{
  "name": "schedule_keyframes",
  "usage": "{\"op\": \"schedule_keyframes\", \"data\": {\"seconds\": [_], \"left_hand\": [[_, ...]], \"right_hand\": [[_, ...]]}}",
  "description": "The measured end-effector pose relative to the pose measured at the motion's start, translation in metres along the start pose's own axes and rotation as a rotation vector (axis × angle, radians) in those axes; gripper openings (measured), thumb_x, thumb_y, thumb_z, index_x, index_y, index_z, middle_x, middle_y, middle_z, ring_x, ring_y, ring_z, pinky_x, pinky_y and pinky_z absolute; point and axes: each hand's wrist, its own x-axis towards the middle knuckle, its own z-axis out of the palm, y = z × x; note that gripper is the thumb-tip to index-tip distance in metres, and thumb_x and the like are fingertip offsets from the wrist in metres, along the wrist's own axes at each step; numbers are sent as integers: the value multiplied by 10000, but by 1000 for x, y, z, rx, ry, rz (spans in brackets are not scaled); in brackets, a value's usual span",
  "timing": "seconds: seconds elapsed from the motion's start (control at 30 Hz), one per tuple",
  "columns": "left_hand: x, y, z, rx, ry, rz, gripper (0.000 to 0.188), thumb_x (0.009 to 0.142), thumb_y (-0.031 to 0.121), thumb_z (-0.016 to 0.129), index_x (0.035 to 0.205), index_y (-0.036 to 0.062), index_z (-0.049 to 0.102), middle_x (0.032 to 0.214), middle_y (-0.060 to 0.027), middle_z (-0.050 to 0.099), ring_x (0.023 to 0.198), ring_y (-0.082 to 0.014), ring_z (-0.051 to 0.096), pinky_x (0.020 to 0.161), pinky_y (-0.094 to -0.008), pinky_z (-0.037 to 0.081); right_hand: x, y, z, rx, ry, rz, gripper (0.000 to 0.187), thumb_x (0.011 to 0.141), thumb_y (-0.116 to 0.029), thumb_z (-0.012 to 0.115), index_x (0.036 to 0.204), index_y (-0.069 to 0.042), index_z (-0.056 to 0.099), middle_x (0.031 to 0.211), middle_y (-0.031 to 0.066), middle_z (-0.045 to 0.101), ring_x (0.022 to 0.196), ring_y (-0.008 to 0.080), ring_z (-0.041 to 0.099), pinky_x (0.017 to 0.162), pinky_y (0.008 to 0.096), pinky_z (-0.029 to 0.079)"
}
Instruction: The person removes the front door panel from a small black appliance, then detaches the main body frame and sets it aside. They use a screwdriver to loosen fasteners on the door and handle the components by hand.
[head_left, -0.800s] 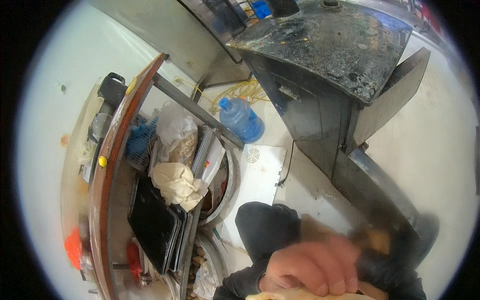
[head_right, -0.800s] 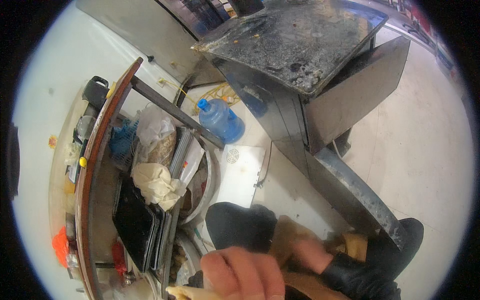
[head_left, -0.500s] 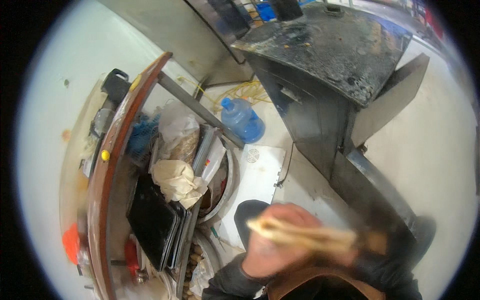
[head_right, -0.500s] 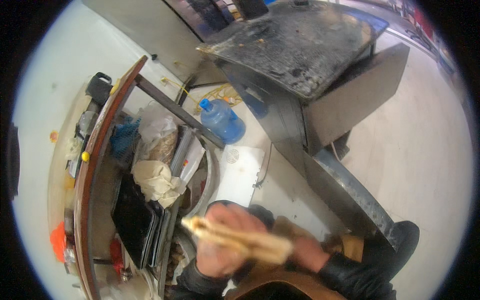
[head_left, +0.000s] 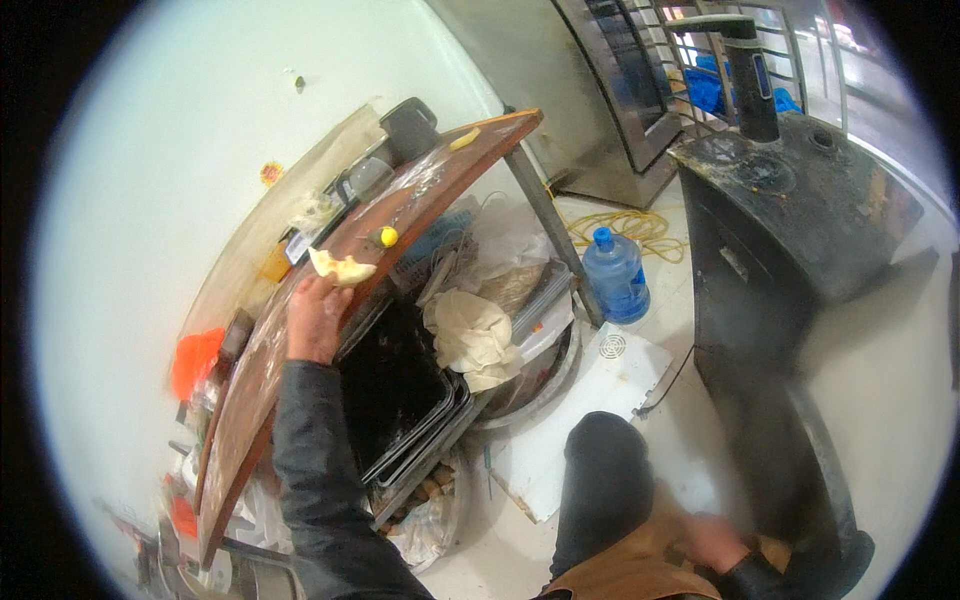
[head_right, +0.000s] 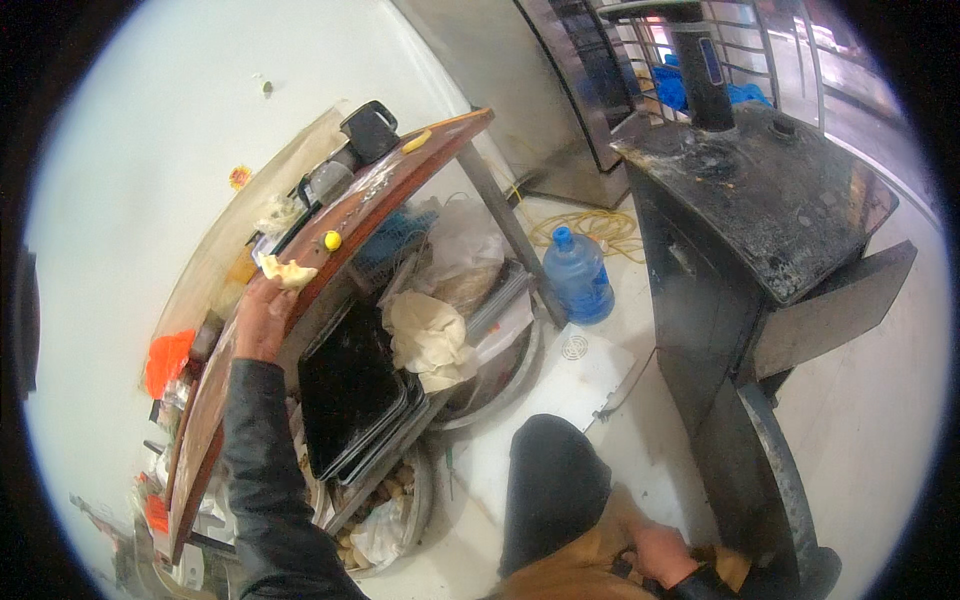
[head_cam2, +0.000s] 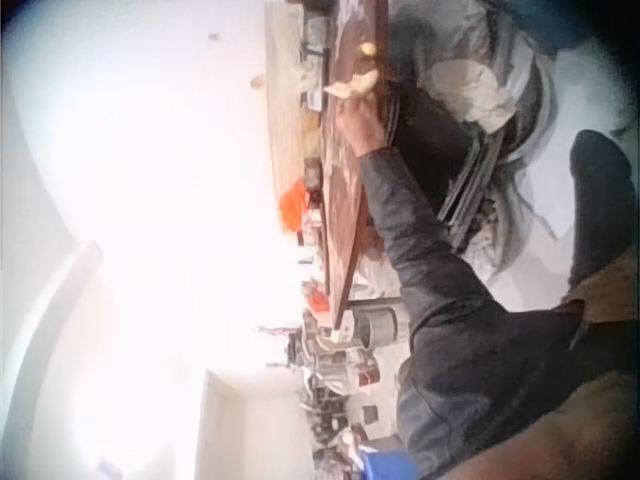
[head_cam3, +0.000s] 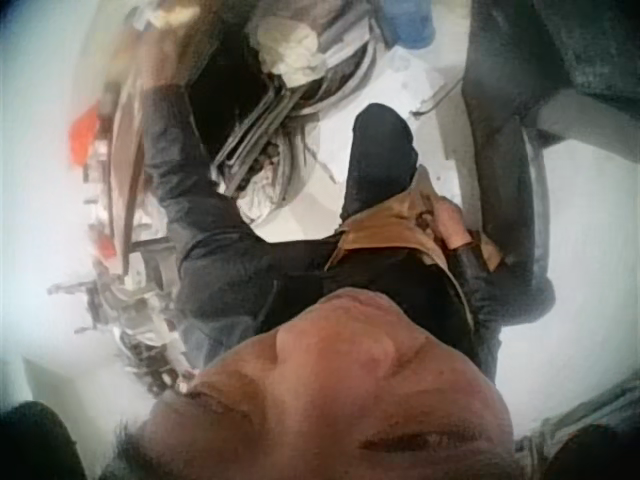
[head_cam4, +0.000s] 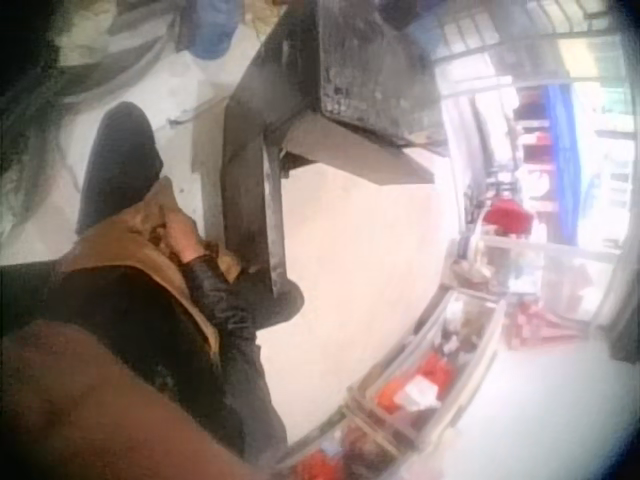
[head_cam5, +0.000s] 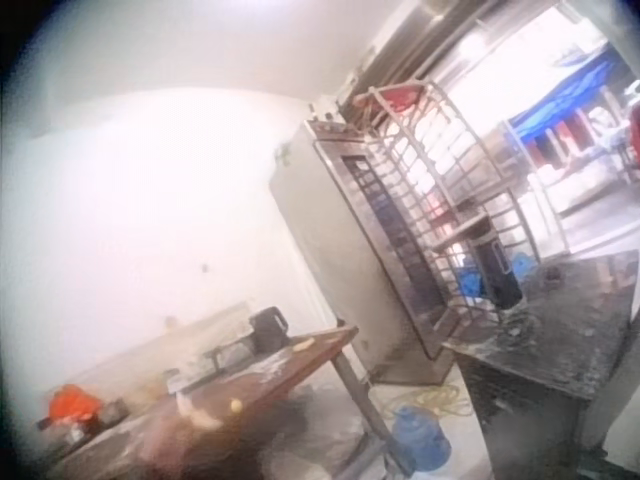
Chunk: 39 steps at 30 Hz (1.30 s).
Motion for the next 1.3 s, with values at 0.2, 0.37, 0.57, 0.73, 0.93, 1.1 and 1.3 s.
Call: {"op": "schedule_keyframes", "data": {"seconds": [0.2,0.37,0.57,0.73,0.93,1.1,1.3], "left_hand": [[60,-10,-110,123,140,-161,165,988,62,617,1125,-30,606,1033,-150,698,841,-232,698,694,-325,591],[69,-36,-121,531,275,32,254,916,143,737,1079,-22,633,917,-127,690,748,-256,665,662,-365,539],[0,-20,4,1021,370,845,278,860,94,756,1085,-20,640,960,-139,658,811,-230,643,719,-348,519],[-112,-76,158,716,-489,733,298,838,56,762,1114,16,657,1041,-119,646,813,-227,657,700,-338,538],[-198,-130,290,510,-956,623,310,834,77,787,1116,26,668,1085,-125,645,831,-248,681,717,-346,563],[-212,-186,363,437,-978,631,370,849,129,794,1172,21,648,1071,-159,661,854,-277,706,742,-371,572],[-226,-249,426,396,-1061,386,499,793,251,819,1162,-31,637,1071,-208,683,920,-348,695,822,-438,551]], "right_hand": [[-4,1,-1,-8,12,-4,562,857,-338,779,1331,-81,620,1122,218,712,1079,418,669,911,525,530],[-6,5,13,16,61,-33,384,866,-376,748,1030,-30,729,942,203,729,923,422,700,809,530,557],[-14,4,9,-23,192,-115,344,887,-365,698,890,-23,740,827,205,712,804,419,705,707,539,561],[-36,-24,-35,-33,307,-187,331,922,-332,671,1074,-38,674,914,194,704,834,429,687,726,528,559],[-103,-39,-83,172,711,-213,576,906,-379,766,1379,-101,590,1268,246,636,1127,392,654,948,472,522],[-182,-27,-88,-101,1465,116,350,730,-128,746,1054,2,725,1047,212,727,999,428,694,907,486,551],[-205,13,-72,146,1307,618,897,763,-230,823,1504,70,415,1528,321,427,1422,480,411,1204,516,308]]}}
